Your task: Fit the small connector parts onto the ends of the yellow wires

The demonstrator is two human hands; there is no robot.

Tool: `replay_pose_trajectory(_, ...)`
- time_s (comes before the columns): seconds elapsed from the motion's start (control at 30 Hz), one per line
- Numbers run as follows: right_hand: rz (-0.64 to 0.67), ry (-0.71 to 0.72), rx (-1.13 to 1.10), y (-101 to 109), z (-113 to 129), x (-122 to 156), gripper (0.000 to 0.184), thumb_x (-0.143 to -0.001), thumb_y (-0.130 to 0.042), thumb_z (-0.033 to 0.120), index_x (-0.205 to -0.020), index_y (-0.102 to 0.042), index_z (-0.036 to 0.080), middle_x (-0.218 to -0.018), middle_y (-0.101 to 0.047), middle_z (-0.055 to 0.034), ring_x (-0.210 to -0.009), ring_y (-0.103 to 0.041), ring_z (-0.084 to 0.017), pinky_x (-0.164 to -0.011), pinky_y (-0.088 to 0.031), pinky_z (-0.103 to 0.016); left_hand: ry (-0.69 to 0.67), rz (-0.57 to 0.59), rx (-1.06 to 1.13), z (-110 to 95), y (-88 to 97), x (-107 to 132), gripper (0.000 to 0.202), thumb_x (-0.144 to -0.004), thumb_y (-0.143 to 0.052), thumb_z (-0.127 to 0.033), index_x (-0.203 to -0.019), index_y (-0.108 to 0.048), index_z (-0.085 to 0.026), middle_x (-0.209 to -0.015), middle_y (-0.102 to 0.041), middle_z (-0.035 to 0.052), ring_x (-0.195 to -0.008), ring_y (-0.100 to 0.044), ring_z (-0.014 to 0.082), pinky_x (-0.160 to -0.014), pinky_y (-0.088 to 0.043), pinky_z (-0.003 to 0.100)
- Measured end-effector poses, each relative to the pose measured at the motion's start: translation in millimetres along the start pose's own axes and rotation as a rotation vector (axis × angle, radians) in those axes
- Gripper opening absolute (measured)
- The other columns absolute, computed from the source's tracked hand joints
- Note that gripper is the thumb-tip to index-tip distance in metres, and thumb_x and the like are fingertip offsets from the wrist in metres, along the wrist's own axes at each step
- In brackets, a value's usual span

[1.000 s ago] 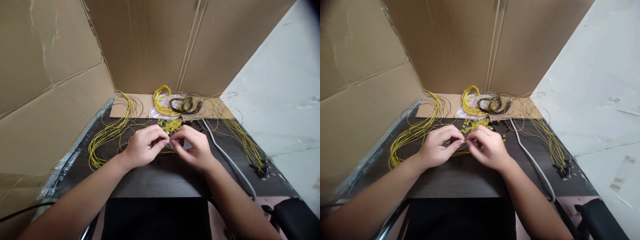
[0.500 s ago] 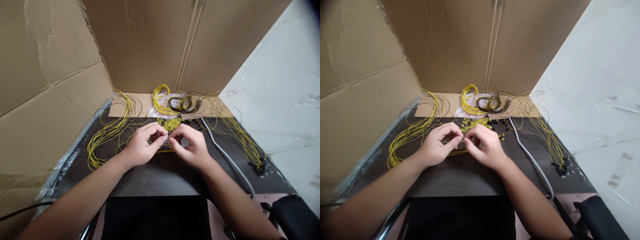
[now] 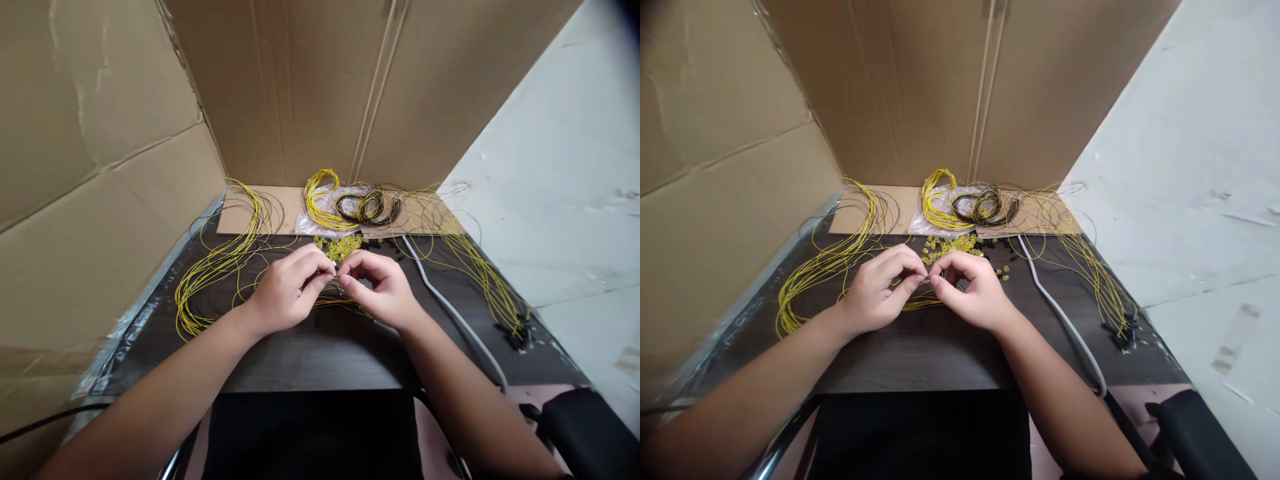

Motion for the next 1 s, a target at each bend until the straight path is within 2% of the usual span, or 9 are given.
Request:
replay_pose_trajectory(0.2, 0.04, -0.262, -0.321, -8.2, -20.1, 0.4, 0.02, -0.086, -0.07, 0.035, -0.084, -0.063, 0.016, -0.068, -0.054, 0.0026, -0.053, -0.047, -0.007, -0.05, -0.039, -0.02, -0.117, -0.039, -0.182, -4.5, 1.0, 4.5, 0.013, -0.09, -0.057, -0.009, -0.1, -0.061, -0.018, -0.091, -0.063, 0.0047, -0.082, -0.061, 0.0136, -0.075, -0.051, 0.025)
replay_pose_trajectory(0.3, 0.093, -0.361, -0.434, -13.1, -27.6, 1.4, 0.026, -0.081, -0.074, 0.039, -0.083, -0.063, 0.015, -0.068, -0.056, 0.0023, -0.052, -0.049, -0.006, -0.048, -0.041, -0.019, -0.159, -0.039, -0.242, -6.3, 1.0, 6.2, 0.017, -0.09, -0.056, -0.007, -0.101, -0.063, -0.018, -0.093, -0.066, 0.0051, -0.084, -0.064, 0.0136, -0.077, -0.053, 0.025)
replay_pose_trajectory(0.43, 0.148, -0.401, -0.518, -16.2, -31.6, 2.2, 0.024, -0.08, -0.075, 0.037, -0.083, -0.064, 0.015, -0.068, -0.059, 0.0018, -0.051, -0.051, -0.006, -0.048, -0.042, -0.019, -0.213, -0.05, -0.294, -9.8, 3.3, 6.9, 0.022, -0.09, -0.053, -0.005, -0.102, -0.065, -0.02, -0.096, -0.069, 0.0048, -0.085, -0.065, 0.0131, -0.078, -0.054, 0.025)
replay_pose_trajectory(0.57, 0.138, -0.401, -0.524, -15.6, -32.5, 2.5, 0.022, -0.08, -0.074, 0.035, -0.082, -0.064, 0.016, -0.066, -0.057, 0.0027, -0.051, -0.049, -0.006, -0.048, -0.041, -0.019, -0.232, -0.062, -0.329, -12.1, 4.2, 7.0, 0.018, -0.09, -0.057, -0.008, -0.101, -0.064, -0.02, -0.093, -0.07, 0.0039, -0.083, -0.066, 0.0133, -0.077, -0.054, 0.025)
replay_pose_trajectory(0.67, 0.095, -0.35, -0.418, -12.0, -29.1, 1.8, 0.021, -0.083, -0.071, 0.035, -0.081, -0.062, 0.016, -0.064, -0.053, 0.0037, -0.051, -0.045, -0.006, -0.048, -0.038, -0.019, -0.19, -0.039, -0.348, -10.3, 1.5, 6.6, 0.012, -0.089, -0.06, -0.012, -0.099, -0.063, -0.018, -0.09, -0.068, 0.0044, -0.08, -0.065, 0.0143, -0.074, -0.053, 0.026)
replay_pose_trajectory(0.73, 0.05, -0.28, -0.272, -7.8, -24.1, 0.8, 0.017, -0.084, -0.069, 0.031, -0.081, -0.062, 0.016, -0.065, -0.053, 0.0032, -0.054, -0.044, -0.007, -0.05, -0.037, -0.02, -0.141, -0.014, -0.34, -7.9, -0.9, 5.8, 0.01, -0.089, -0.059, -0.014, -0.098, -0.062, -0.017, -0.089, -0.066, 0.0045, -0.078, -0.064, 0.0144, -0.071, -0.051, 0.026)
replay_pose_trajectory(0.87, -0.01, -0.07, 0.077, -1.3, -7.0, -0.8, 0.004, -0.082, -0.064, 0.017, -0.079, -0.061, 0.017, -0.071, -0.057, 0.0017, -0.06, -0.047, -0.008, -0.057, -0.04, -0.022, 0.018, 0.043, -0.168, 1.6, -5.0, 2.7, 0.006, -0.092, -0.054, -0.014, -0.095, -0.058, -0.017, -0.087, -0.06, 0.0037, -0.076, -0.057, 0.0134, -0.069, -0.046, 0.026)
replay_pose_trajectory(1.0, 0.009, 0.173, 0.35, -1.7, 10.6, 0.5, 0.007, -0.081, -0.061, 0.012, -0.081, -0.059, 0.018, -0.074, -0.056, 0.0012, -0.063, -0.047, -0.009, -0.06, -0.04, -0.023, 0.12, 0.111, -0.012, 9.7, -10.9, 1.1, 0.005, -0.093, -0.051, -0.014, -0.092, -0.055, -0.017, -0.087, -0.056, 0.0026, -0.078, -0.053, 0.0132, -0.072, -0.044, 0.027)
Point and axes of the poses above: each hand's wrist, its own x-axis away from the middle knuckle, its own y-axis out of the back of the hand, z = x × y, the point moved 7 cm from there along -x, towards the middle knuckle
